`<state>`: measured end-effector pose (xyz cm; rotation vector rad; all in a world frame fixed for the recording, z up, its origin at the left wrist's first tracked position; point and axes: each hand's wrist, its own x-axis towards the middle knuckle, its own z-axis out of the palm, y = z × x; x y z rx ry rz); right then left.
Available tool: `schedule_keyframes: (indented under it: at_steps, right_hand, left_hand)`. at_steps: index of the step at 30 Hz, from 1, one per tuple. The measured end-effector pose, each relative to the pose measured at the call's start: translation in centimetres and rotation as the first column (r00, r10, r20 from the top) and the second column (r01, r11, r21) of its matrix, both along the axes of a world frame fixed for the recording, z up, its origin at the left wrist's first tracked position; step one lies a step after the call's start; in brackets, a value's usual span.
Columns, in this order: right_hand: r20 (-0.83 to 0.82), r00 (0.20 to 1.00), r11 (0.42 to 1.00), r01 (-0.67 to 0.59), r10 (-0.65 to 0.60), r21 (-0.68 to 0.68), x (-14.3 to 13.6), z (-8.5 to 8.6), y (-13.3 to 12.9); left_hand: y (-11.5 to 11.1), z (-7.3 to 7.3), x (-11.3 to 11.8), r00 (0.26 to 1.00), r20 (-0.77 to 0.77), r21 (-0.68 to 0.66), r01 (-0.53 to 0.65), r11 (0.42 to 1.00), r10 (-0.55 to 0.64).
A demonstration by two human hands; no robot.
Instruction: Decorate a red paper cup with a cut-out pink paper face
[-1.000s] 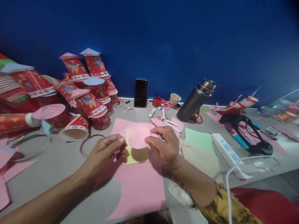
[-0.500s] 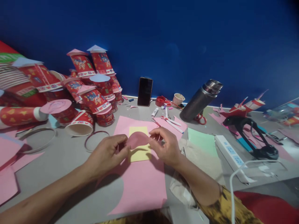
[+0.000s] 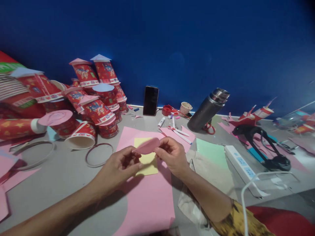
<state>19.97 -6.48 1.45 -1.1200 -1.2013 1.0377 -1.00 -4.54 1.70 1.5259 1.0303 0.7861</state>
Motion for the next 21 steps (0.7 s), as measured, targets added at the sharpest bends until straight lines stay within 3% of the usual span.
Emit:
schedule_keyframes:
  at_steps: [3, 6, 9, 14, 17, 19, 21]
  right_hand:
    - [0.005, 0.999, 0.996, -0.052, 0.052, 0.073, -0.4, -0.4, -0.3]
    - [-0.005, 0.994, 0.984, -0.105, 0.107, 0.142, -0.6, -0.6, -0.4]
    - [-0.009, 0.991, 0.982, -0.134, 0.136, 0.136, -0.6, -0.8, -0.3]
    - [0.005, 0.991, 0.987, -0.130, 0.130, 0.095, -0.4, -0.8, -0.1]
    - [0.041, 0.987, 0.987, -0.158, 0.157, 0.024, -0.6, -0.9, -0.3]
    - [0.080, 0.981, 0.984, -0.176, 0.178, -0.025, -0.7, -0.9, -0.4]
    - [0.192, 0.962, 0.980, -0.185, 0.196, -0.070, -0.6, -0.6, -0.4]
  left_hand:
    - [-0.3, -0.3, 0.0, 0.998, 0.033, 0.067, -0.058, 0.996, 0.056]
    - [-0.3, -0.1, -0.1, 0.996, 0.025, 0.265, -0.084, 0.961, 0.080]
    - [-0.2, 0.3, -0.1, 0.997, 0.021, 0.437, -0.079, 0.896, 0.077]
    - [-0.2, 0.7, -0.2, 0.995, 0.068, 0.568, -0.100, 0.817, 0.074]
    - [-0.2, 0.9, -0.5, 0.995, 0.088, 0.579, -0.082, 0.811, 0.037]
    - [-0.1, 0.9, -0.7, 0.995, 0.094, 0.523, -0.069, 0.850, 0.023]
    - [0.2, 0.6, -0.9, 0.991, 0.113, 0.382, -0.114, 0.917, 0.075]
